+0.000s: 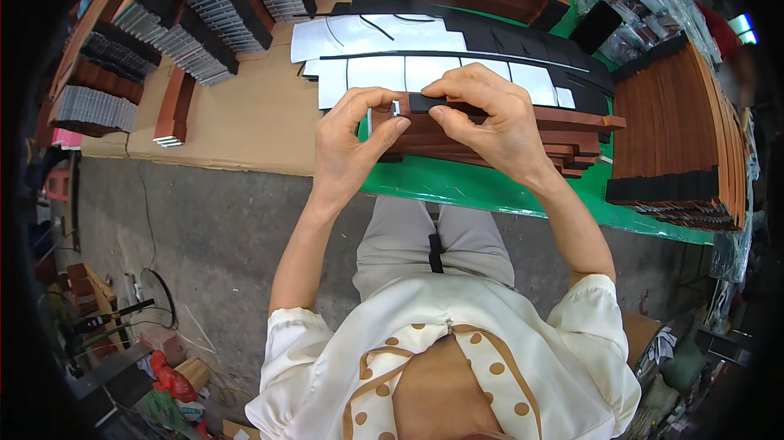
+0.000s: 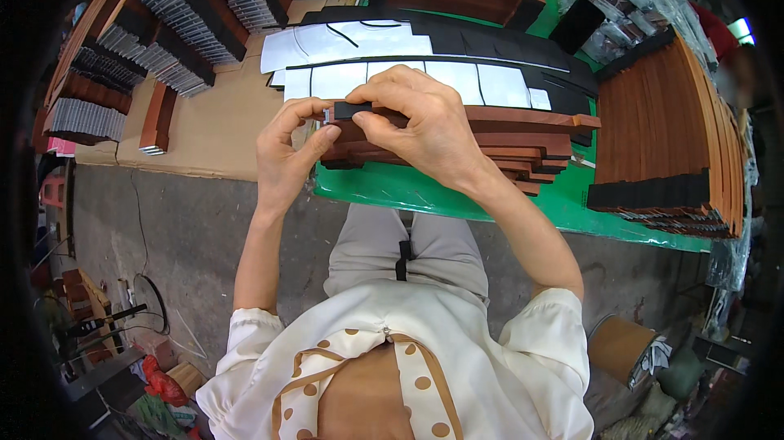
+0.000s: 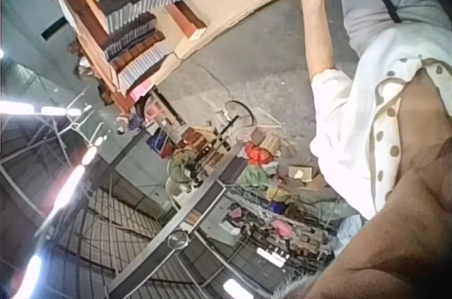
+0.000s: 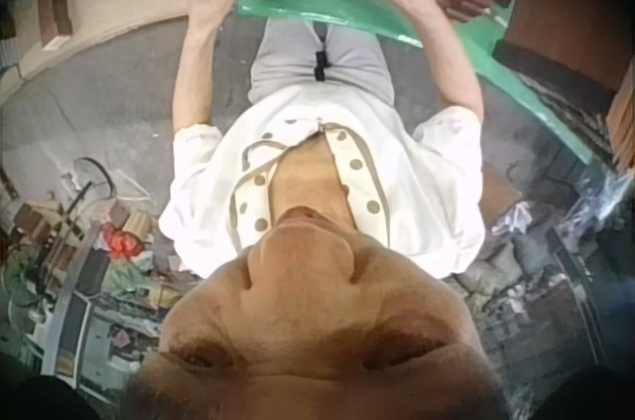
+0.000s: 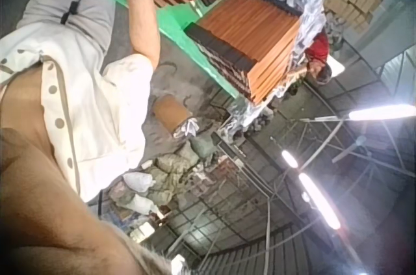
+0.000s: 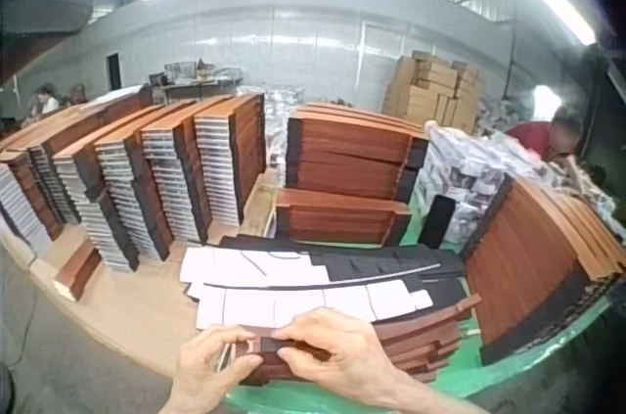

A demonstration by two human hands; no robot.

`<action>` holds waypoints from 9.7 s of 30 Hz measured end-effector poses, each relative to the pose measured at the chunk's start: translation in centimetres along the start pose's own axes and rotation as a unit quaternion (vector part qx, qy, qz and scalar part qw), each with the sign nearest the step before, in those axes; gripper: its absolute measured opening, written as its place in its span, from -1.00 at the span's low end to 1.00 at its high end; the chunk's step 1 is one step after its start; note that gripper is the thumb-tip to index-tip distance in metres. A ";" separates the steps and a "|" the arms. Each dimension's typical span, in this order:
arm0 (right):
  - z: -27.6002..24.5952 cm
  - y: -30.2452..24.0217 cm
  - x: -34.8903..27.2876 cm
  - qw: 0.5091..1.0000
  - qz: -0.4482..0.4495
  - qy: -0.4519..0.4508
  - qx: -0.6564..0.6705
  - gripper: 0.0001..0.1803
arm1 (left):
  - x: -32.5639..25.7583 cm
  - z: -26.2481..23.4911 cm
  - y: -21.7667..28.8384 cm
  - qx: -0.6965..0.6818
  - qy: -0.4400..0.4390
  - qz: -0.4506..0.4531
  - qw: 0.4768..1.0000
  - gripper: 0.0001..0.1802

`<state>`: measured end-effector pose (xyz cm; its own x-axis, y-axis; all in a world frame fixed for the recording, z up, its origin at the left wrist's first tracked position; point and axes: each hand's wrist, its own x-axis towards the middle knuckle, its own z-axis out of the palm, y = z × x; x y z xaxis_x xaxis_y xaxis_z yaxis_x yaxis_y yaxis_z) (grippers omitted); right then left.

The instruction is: Applying black adhesive padding strips to the ends of wooden furniture slats.

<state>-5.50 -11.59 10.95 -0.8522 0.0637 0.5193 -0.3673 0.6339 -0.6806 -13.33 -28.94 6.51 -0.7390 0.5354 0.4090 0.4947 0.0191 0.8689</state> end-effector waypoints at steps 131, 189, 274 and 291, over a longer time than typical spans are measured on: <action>-23.4 6.7 -10.6 0.960 -0.077 0.127 -0.236 -0.77 | 11.0 22.5 12.6 0.072 -0.249 0.219 0.941 -0.84; -23.4 11.7 -10.8 0.969 -0.015 -0.008 -0.247 -0.78 | 6.6 25.9 7.4 0.288 -0.098 0.144 0.942 -0.83; -12.2 10.0 -17.1 0.865 0.273 0.408 0.108 -0.70 | -5.2 0.5 -2.2 0.020 0.069 -0.166 0.984 -0.51; -17.1 13.0 -16.3 0.642 0.657 0.010 0.395 0.02 | 2.0 0.5 -3.5 -0.214 -0.104 -0.587 0.774 -0.21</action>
<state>9.99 8.80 2.44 -0.6175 0.1578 -0.7706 0.5826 -0.5664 -0.5829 -16.37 -27.53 4.15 -0.4529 0.4869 -0.7469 -0.6908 0.3381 0.6392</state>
